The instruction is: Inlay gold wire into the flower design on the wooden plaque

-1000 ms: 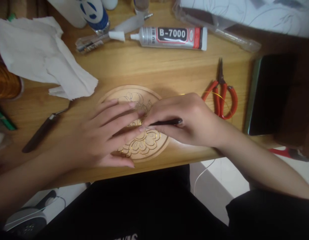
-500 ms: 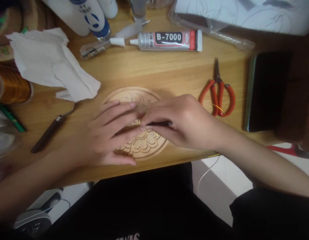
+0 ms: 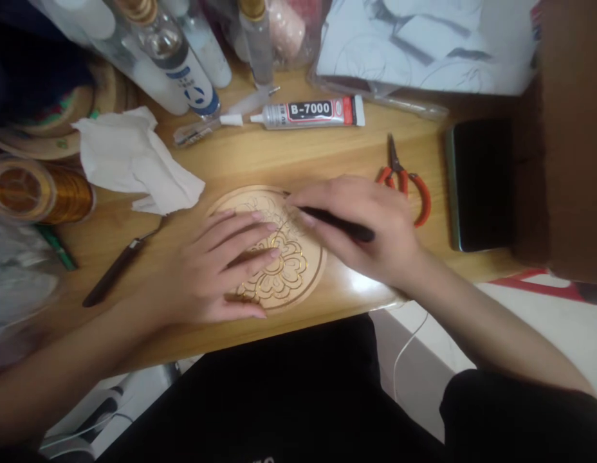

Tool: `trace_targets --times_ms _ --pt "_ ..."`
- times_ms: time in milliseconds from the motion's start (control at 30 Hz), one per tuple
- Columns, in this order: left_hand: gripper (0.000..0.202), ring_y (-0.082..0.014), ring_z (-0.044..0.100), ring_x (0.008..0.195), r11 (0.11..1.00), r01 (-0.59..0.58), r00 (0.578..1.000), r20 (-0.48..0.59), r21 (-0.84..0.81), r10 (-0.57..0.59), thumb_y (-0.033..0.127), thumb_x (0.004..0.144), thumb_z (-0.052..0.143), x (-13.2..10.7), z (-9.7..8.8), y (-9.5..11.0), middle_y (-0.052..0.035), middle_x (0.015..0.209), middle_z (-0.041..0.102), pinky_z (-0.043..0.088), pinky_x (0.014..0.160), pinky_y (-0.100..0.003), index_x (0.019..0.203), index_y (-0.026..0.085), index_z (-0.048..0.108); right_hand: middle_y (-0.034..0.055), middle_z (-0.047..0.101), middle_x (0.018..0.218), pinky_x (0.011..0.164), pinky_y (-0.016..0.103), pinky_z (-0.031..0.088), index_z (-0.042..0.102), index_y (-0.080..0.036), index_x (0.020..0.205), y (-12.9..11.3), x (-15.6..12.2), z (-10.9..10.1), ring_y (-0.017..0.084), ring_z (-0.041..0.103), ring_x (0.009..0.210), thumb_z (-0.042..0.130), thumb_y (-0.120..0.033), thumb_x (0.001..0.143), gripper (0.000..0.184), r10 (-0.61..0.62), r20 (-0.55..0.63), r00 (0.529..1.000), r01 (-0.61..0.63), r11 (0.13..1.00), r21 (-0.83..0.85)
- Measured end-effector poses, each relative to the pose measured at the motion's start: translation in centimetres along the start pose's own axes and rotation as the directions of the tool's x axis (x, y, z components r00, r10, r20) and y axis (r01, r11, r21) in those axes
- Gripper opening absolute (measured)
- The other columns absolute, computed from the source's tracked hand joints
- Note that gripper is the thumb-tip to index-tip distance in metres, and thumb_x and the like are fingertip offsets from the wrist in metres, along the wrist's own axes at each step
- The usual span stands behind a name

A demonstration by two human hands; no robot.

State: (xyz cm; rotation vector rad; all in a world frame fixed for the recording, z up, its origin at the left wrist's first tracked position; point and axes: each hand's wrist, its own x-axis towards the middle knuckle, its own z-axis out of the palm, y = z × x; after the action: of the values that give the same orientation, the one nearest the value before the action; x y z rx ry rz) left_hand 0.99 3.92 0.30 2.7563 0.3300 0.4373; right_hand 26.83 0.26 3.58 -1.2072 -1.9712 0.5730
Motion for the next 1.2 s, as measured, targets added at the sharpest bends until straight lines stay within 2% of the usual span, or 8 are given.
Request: trace_targets --times_ms 100,200,400,600,800,900,1100,1200 --pt "0.061 -0.036 0.047 0.136 0.999 0.027 0.999 0.03 0.021 -0.028 0.062 0.091 0.057 0.1 -0.2 0.2 -0.0177 0.14 0.057 0.037 0.112 -0.054 0.126 0.013 0.061 0.0058 0.075 0.095 0.074 0.033 0.057 0.064 -0.02 0.114 0.2 0.2 0.5 0.017 0.071 0.083 0.061 -0.014 0.09 0.025 -0.14 0.097 0.985 0.149 0.985 -0.09" --pt "0.057 -0.0342 0.048 0.135 0.998 0.039 0.999 0.036 0.044 -0.041 0.06 0.091 0.057 0.2 -0.4 0.3 -0.0162 0.138 0.059 0.038 0.112 -0.052 0.125 0.014 0.062 0.0088 0.074 0.101 0.075 0.033 0.055 0.061 -0.016 0.116 0.6 0.4 0.8 0.019 0.07 0.09 0.057 -0.014 0.093 0.023 -0.233 0.169 0.958 0.267 0.936 -0.227" --pt "0.056 -0.0363 0.049 0.133 0.999 0.025 1.0 0.018 0.039 -0.026 0.057 0.092 0.058 0.2 -0.4 0.4 -0.0187 0.137 0.059 0.04 0.11 -0.055 0.125 0.013 0.063 0.0064 0.073 0.095 0.072 0.031 0.05 0.064 -0.017 0.111 1.3 0.6 1.4 0.02 0.065 0.091 0.052 -0.016 0.096 0.019 -0.294 0.273 0.916 0.391 0.808 -0.44" --pt "0.053 -0.0376 0.048 0.134 0.999 0.027 0.999 0.02 0.025 -0.028 0.052 0.092 0.06 0.2 -0.3 0.4 -0.0205 0.138 0.058 0.04 0.11 -0.056 0.126 0.012 0.063 0.0041 0.067 0.086 0.069 0.03 0.041 0.067 -0.019 0.105 1.1 0.8 1.7 0.018 0.056 0.082 0.046 -0.016 0.099 0.022 -0.298 0.32 0.899 0.434 0.695 -0.573" --pt "0.052 -0.039 0.048 0.135 1.0 0.022 1.0 0.021 0.007 -0.022 0.049 0.093 0.06 0.2 -0.3 0.3 -0.0229 0.139 0.056 0.039 0.11 -0.058 0.127 0.011 0.061 0.0036 0.066 0.086 0.066 0.03 0.038 0.069 -0.02 0.099 1.4 0.7 1.6 0.016 0.053 0.08 0.043 -0.016 0.1 0.026 -0.338 0.325 0.883 0.469 0.668 -0.578" --pt "0.051 -0.0373 0.047 0.136 0.999 0.029 0.999 0.031 0.019 -0.029 0.05 0.093 0.059 0.1 -0.2 0.3 -0.0216 0.14 0.055 0.039 0.111 -0.055 0.128 0.013 0.061 0.0038 0.069 0.09 0.066 0.031 0.04 0.07 -0.02 0.095 1.4 0.7 1.5 0.016 0.055 0.08 0.045 -0.015 0.099 0.027 -0.36 0.338 0.87 0.494 0.643 -0.585" --pt "0.05 -0.0359 0.045 0.138 0.999 0.034 0.999 0.039 0.027 -0.035 0.051 0.094 0.058 0.0 -0.2 0.3 -0.0207 0.142 0.053 0.038 0.112 -0.055 0.129 0.015 0.059 0.0021 0.068 0.085 0.066 0.032 0.041 0.069 -0.021 0.087 1.2 1.0 1.5 0.014 0.058 0.078 0.043 -0.018 0.101 0.03 -0.273 0.343 0.899 0.419 0.763 -0.492" --pt "0.05 -0.0366 0.046 0.137 0.999 0.031 0.999 0.039 0.019 -0.032 0.049 0.094 0.059 0.0 -0.2 0.2 -0.0209 0.142 0.053 0.039 0.112 -0.056 0.13 0.015 0.058 0.0017 0.068 0.085 0.066 0.032 0.041 0.069 -0.021 0.087 1.3 1.0 1.6 0.014 0.058 0.078 0.043 -0.019 0.101 0.029 -0.264 0.355 0.897 0.419 0.762 -0.493"
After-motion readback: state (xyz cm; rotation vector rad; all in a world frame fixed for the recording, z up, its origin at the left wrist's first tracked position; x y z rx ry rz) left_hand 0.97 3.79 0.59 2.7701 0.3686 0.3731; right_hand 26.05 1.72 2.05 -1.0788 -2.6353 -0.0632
